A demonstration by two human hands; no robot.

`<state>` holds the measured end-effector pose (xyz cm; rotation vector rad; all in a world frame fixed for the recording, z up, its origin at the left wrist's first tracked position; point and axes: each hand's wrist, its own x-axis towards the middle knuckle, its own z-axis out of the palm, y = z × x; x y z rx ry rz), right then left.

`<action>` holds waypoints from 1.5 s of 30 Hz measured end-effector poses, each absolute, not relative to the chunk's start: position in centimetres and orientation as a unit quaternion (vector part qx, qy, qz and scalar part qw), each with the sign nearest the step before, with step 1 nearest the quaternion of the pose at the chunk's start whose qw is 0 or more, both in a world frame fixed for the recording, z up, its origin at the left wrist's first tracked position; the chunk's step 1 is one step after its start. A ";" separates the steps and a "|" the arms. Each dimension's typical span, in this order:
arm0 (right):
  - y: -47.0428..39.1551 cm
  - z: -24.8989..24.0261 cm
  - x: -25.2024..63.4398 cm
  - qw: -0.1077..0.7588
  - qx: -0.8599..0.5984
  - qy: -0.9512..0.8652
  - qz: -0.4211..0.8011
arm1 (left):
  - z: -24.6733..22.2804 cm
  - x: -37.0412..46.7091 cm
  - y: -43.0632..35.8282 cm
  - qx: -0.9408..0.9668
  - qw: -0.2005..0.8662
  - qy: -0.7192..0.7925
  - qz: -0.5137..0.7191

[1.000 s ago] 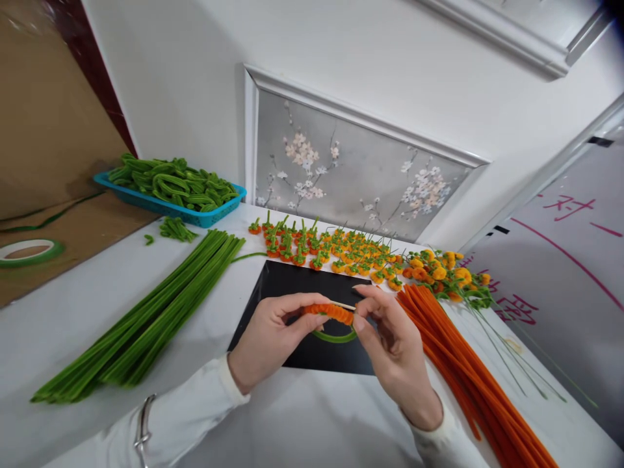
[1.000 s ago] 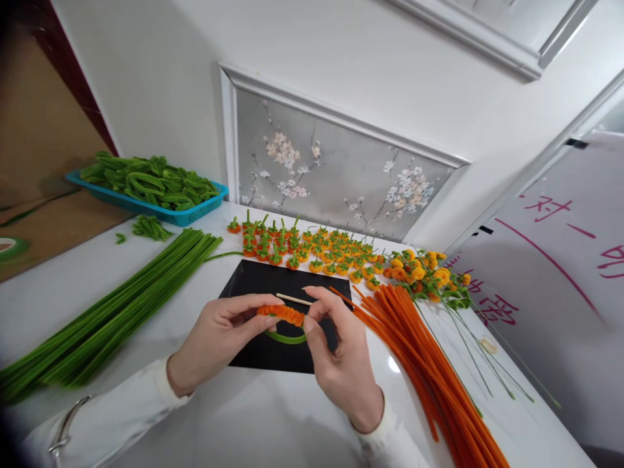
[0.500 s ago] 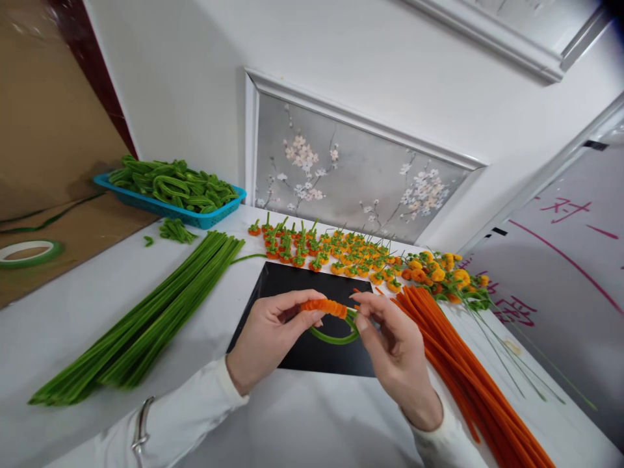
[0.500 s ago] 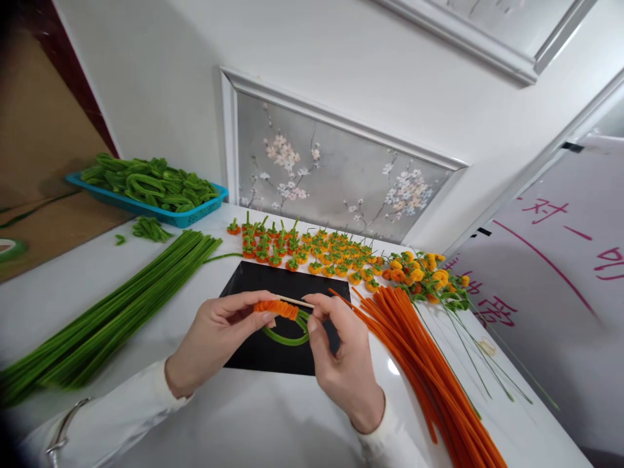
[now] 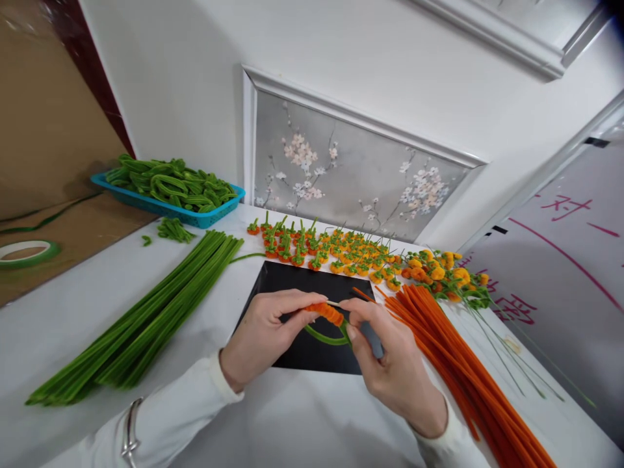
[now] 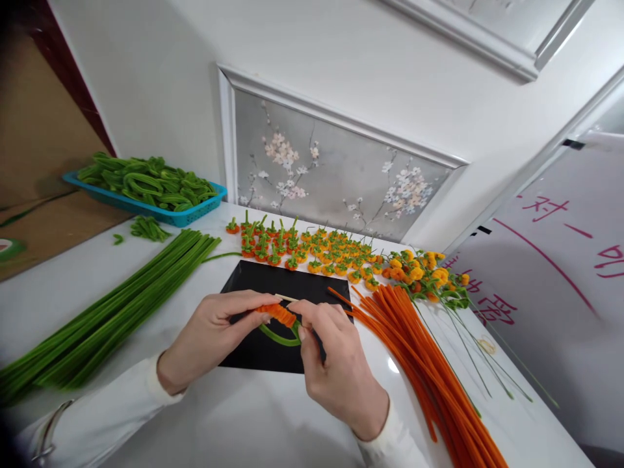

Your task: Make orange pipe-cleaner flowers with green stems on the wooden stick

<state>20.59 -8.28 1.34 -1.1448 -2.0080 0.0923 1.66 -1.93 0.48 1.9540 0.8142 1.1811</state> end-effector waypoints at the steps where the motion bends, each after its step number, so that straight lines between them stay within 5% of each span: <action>1: -8.3 1.4 20.7 0.401 -0.454 -0.795 0.038 | 0.6 1.6 -1.9 0.755 0.364 0.314 0.446; 8: -7.9 0.8 20.8 0.386 -0.442 -0.810 0.017 | 0.7 1.7 -1.7 0.724 0.443 0.315 0.425; 17: -7.9 0.4 20.6 0.368 -0.426 -0.825 -0.051 | 0.5 1.8 -1.9 0.762 0.377 0.311 0.425; 30: -7.7 0.7 20.8 0.440 -0.429 -0.788 0.047 | 0.7 1.9 -2.3 0.668 0.523 0.304 0.433; 45: -7.7 0.7 20.8 0.409 -0.427 -0.805 0.049 | 1.2 1.9 -2.3 0.723 0.452 0.291 0.434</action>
